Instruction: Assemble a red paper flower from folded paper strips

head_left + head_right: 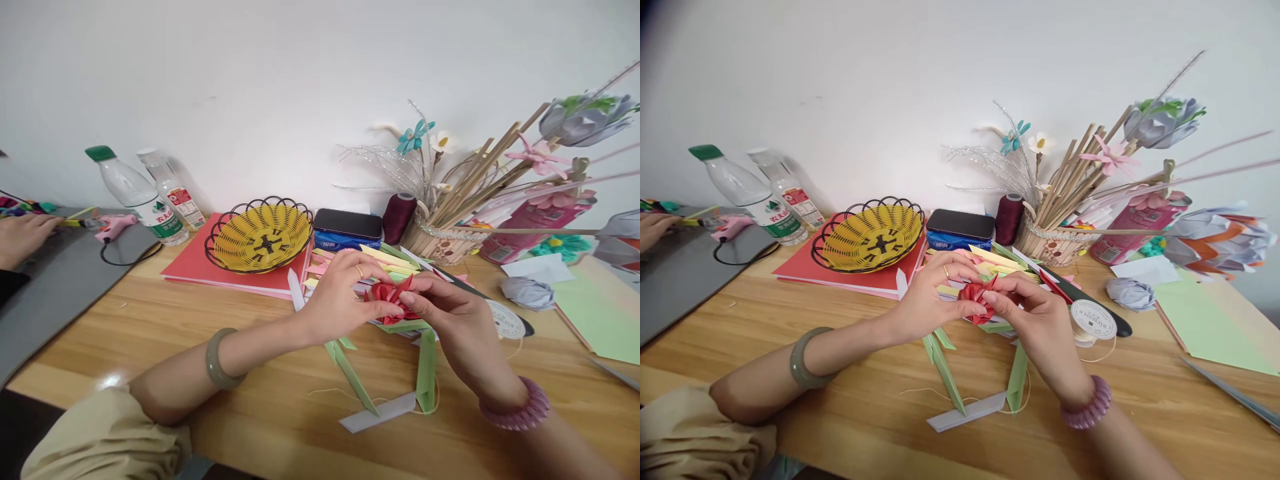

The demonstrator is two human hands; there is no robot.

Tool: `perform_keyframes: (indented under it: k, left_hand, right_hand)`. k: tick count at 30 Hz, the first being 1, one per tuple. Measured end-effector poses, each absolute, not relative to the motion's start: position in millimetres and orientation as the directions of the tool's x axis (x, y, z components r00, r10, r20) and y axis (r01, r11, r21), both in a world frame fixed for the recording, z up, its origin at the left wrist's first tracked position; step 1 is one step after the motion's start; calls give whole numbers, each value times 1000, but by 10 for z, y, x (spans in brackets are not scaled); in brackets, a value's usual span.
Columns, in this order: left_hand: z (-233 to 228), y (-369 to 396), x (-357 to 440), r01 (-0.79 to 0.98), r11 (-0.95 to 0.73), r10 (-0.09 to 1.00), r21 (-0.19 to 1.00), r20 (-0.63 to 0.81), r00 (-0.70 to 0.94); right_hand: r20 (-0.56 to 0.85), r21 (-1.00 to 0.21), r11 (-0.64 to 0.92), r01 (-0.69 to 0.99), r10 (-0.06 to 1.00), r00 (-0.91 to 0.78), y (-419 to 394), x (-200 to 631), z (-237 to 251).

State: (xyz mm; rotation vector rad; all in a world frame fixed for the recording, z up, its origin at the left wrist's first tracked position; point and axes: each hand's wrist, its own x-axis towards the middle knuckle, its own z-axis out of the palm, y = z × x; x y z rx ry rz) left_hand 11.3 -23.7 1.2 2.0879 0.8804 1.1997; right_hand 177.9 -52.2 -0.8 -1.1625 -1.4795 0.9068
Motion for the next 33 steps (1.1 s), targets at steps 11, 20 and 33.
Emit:
perform_keyframes:
  k: [11, 20, 33]
  left_hand:
    - [62, -220, 101, 263, -565, 810, 782, 464, 359]
    - [19, -241, 108, 344, -640, 768, 687, 574, 282]
    - [-55, -287, 111, 480, -794, 536, 373, 802, 265]
  right_hand:
    - [250, -948, 255, 189, 967, -49, -538, 1763, 14]
    - [256, -938, 265, 226, 964, -67, -536, 1757, -9]
    - [321, -815, 302, 496, 946, -49, -556, 1747, -35]
